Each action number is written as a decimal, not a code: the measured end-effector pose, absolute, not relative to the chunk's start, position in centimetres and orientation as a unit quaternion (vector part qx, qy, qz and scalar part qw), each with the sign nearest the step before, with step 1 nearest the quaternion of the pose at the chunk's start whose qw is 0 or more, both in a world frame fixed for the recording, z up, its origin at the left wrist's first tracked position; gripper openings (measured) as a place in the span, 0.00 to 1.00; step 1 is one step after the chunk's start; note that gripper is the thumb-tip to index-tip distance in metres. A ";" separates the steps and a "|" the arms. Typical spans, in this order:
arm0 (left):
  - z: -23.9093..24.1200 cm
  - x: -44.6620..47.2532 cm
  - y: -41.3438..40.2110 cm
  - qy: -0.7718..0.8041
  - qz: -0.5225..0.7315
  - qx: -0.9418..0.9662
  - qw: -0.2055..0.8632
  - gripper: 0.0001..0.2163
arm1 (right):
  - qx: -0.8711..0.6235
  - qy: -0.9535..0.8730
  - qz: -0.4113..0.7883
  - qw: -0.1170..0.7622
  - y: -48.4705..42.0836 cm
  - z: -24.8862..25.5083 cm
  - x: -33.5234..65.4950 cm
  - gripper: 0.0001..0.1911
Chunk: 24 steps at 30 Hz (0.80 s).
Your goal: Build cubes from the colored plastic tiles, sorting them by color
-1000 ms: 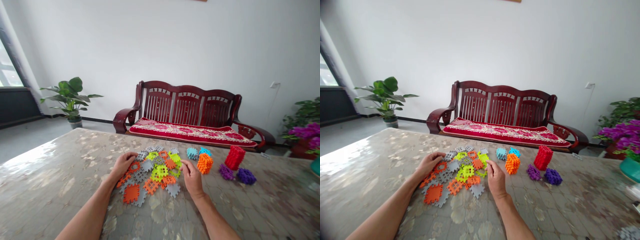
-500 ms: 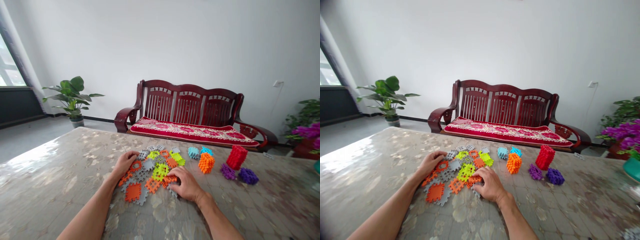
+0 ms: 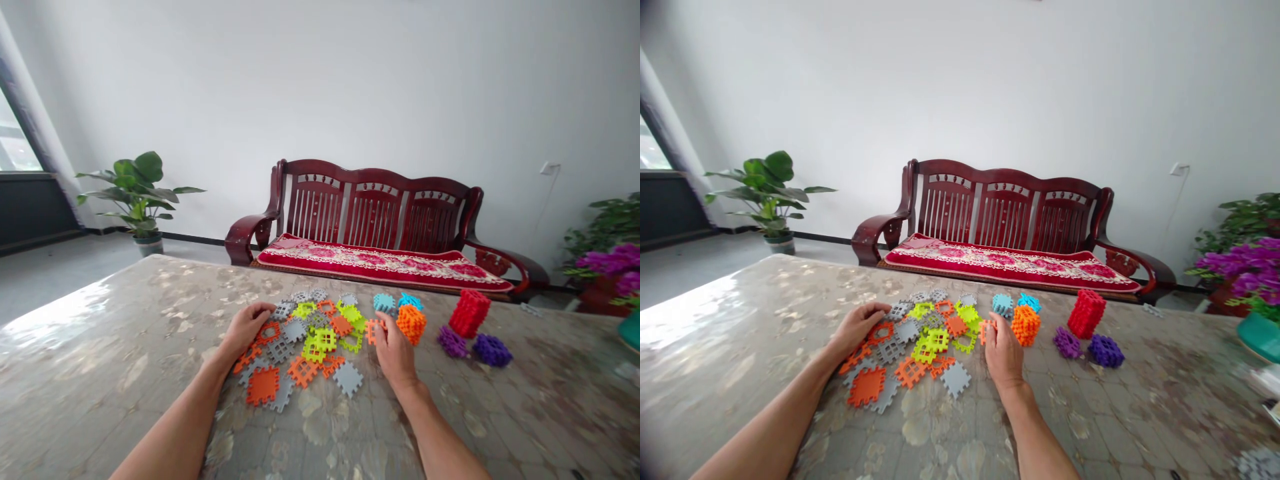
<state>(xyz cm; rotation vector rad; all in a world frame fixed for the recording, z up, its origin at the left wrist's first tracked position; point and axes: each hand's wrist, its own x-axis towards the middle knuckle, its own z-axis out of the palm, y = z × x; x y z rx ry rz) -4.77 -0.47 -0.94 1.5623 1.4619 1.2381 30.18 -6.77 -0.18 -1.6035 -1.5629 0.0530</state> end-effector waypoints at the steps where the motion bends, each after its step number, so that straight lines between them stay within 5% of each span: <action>1: -0.9 -4.8 -0.5 0.559 0.472 0.597 0.330 0.14 | -0.651 -0.633 0.000 0.419 -6.8 -0.2 30.3 0.19; 7: -1.2 -4.9 -0.3 0.559 0.470 0.596 0.334 0.14 | -0.649 -0.660 -0.114 0.360 -7.3 0.4 30.1 0.20; 16: -1.2 -5.0 -0.3 0.570 0.462 0.589 0.338 0.17 | -0.668 -0.685 -0.108 0.269 -7.3 -0.4 29.9 0.14; 24: -1.1 -4.9 -0.3 0.561 0.467 0.598 0.331 0.14 | -0.642 -0.684 -0.122 0.324 -7.3 0.1 30.1 0.09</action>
